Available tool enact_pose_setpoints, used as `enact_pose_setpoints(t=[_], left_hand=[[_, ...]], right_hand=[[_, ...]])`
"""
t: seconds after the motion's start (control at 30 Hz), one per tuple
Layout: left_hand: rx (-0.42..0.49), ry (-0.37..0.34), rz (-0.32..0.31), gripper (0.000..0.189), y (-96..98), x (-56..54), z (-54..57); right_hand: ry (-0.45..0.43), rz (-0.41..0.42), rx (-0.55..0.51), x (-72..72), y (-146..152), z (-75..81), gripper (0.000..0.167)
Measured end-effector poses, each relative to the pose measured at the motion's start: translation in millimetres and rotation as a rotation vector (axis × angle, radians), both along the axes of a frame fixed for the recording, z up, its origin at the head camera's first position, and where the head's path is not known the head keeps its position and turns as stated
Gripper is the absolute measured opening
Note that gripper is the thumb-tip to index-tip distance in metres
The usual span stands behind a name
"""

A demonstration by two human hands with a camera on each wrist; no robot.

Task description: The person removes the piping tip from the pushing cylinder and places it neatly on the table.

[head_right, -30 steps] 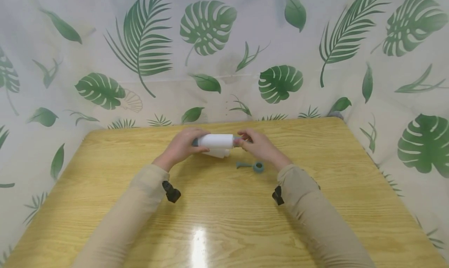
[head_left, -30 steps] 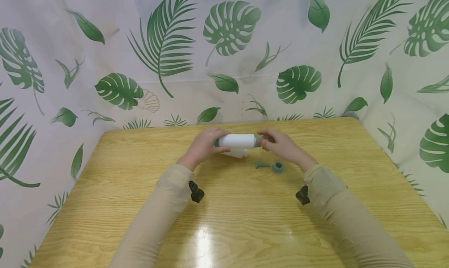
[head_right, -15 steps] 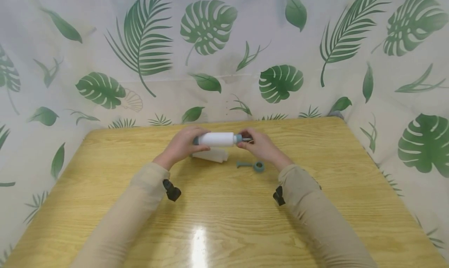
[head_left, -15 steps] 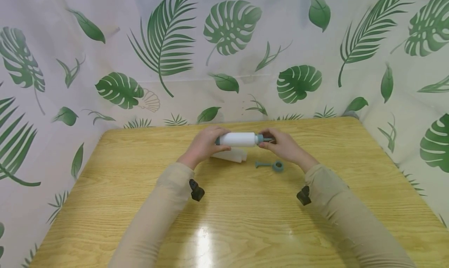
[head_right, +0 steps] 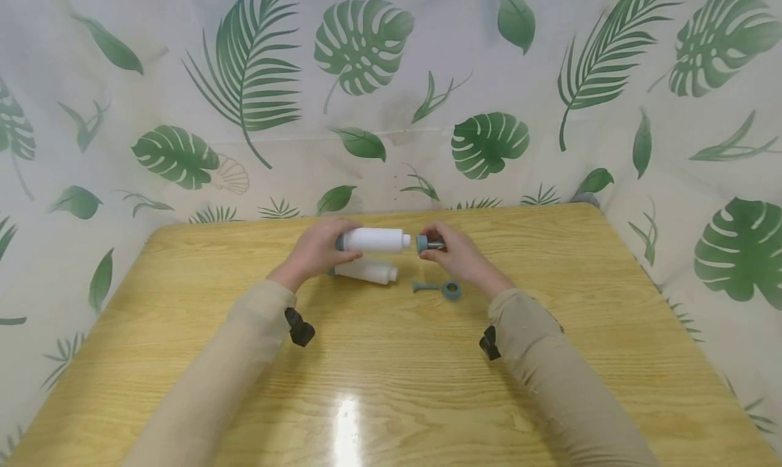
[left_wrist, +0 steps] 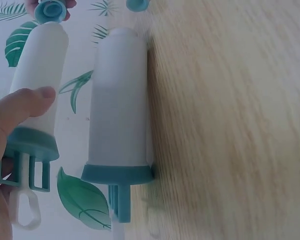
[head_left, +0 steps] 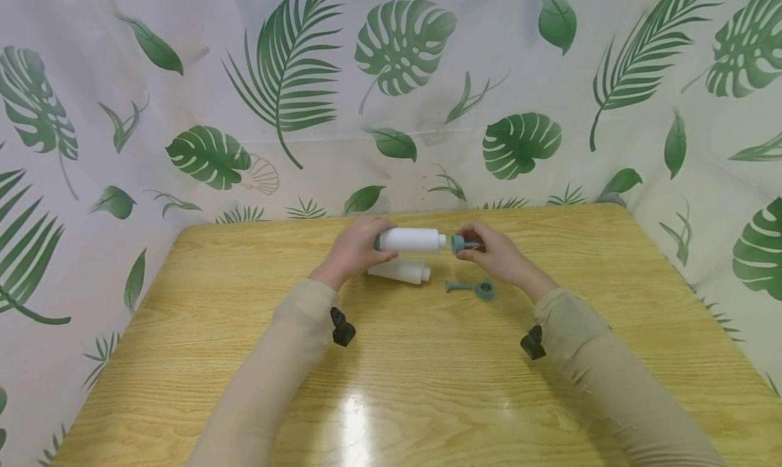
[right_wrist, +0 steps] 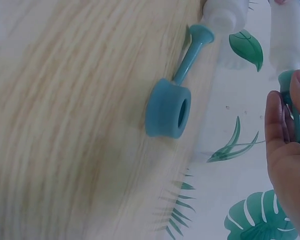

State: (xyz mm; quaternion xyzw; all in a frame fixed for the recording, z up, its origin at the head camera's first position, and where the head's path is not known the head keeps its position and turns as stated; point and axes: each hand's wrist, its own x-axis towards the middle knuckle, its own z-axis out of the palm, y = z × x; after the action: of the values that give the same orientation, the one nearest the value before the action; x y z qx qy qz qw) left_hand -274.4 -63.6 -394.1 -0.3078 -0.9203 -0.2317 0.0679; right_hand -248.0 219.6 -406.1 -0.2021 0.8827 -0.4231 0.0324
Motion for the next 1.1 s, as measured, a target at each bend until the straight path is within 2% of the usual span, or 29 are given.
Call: enact_pose_setpoints(t=[0.33, 0.57, 0.73, 0.97, 1.1], left_hand=[[-0.069, 0.048, 0.055, 0.043, 8.6, -30.8, -7.2], [-0.114, 0.032, 0.103, 0.044, 14.9, -44.0, -16.3], [-0.194, -0.01, 0.116, 0.044, 19.5, -50.2, -20.5], [-0.19, -0.105, 0.108, 0.05, 24.6, -57.2, -23.1], [-0.21, -0.117, 0.12, 0.05, 26.8, -60.6, -25.3]], right_hand=[[-0.024, -0.028, 0.032, 1.1, 2, -5.2, 0.037], [-0.001, -0.008, 0.018, 2.1, 6, -9.5, 0.036], [0.006, 0.01, 0.014, 2.8, 7, -11.4, 0.035], [-0.013, 0.0, 0.026, 3.1, 7, -10.7, 0.035], [-0.022, 0.001, 0.03, 2.2, 7, -11.2, 0.035]])
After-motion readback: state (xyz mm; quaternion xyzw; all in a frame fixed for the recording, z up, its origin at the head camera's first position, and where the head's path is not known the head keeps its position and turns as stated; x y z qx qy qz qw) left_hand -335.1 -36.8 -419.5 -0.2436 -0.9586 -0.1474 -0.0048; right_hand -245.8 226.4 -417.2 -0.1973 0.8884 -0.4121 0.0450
